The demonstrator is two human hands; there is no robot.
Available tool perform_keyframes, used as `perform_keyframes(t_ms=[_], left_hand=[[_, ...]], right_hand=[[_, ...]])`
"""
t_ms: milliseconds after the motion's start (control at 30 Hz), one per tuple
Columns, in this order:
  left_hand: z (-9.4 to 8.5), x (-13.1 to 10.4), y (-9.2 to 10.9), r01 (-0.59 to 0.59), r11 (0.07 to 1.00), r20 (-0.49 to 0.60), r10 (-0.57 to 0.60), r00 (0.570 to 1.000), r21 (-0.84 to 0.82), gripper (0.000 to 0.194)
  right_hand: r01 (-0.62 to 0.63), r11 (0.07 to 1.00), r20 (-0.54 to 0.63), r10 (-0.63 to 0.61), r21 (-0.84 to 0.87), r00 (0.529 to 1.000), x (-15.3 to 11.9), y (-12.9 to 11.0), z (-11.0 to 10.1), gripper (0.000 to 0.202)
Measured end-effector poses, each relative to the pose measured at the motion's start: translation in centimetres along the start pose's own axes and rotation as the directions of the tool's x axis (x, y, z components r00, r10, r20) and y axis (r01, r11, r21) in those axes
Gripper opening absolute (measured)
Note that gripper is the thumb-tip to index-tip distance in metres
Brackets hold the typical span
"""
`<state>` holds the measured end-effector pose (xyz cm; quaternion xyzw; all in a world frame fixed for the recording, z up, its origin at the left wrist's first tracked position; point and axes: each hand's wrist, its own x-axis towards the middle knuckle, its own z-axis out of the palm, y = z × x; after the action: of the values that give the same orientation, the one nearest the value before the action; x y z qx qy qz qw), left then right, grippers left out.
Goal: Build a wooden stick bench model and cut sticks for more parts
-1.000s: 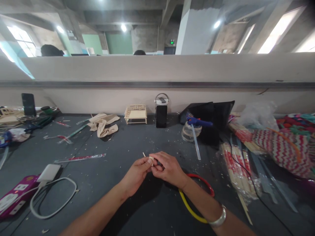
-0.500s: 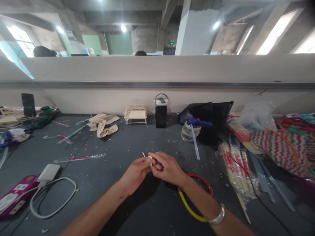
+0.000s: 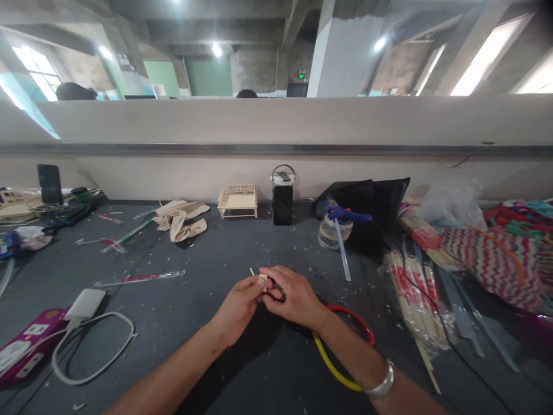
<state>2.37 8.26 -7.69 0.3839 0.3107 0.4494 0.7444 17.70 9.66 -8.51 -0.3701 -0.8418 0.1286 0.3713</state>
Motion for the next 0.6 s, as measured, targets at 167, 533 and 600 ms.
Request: perform_keyframes(t_ms=[167,533,600], left_hand=[[0.3,-0.1,-0.4,-0.023,0.998,0.011,0.022,1.000,0.054,0.024],[-1.4,0.6,-0.3,-0.226,0.819,-0.046,0.293,0.955,0.528,0.027],[-2.4,1.0,-0.3,-0.230,0.714,-0.049,0.347,0.937,0.662,0.026]], right_hand=[[-0.002,1.000,-0.027,0.002,-0.024,1.000,-0.1,0.3,0.5,0.038],[-0.081,0.997,0.003,0.081,0.003,0.997,0.0,-0.4,-0.3,0.060],[-0.084,0.996,-0.023,0.084,0.006,0.996,0.0,-0.4,-0.2,0.056]])
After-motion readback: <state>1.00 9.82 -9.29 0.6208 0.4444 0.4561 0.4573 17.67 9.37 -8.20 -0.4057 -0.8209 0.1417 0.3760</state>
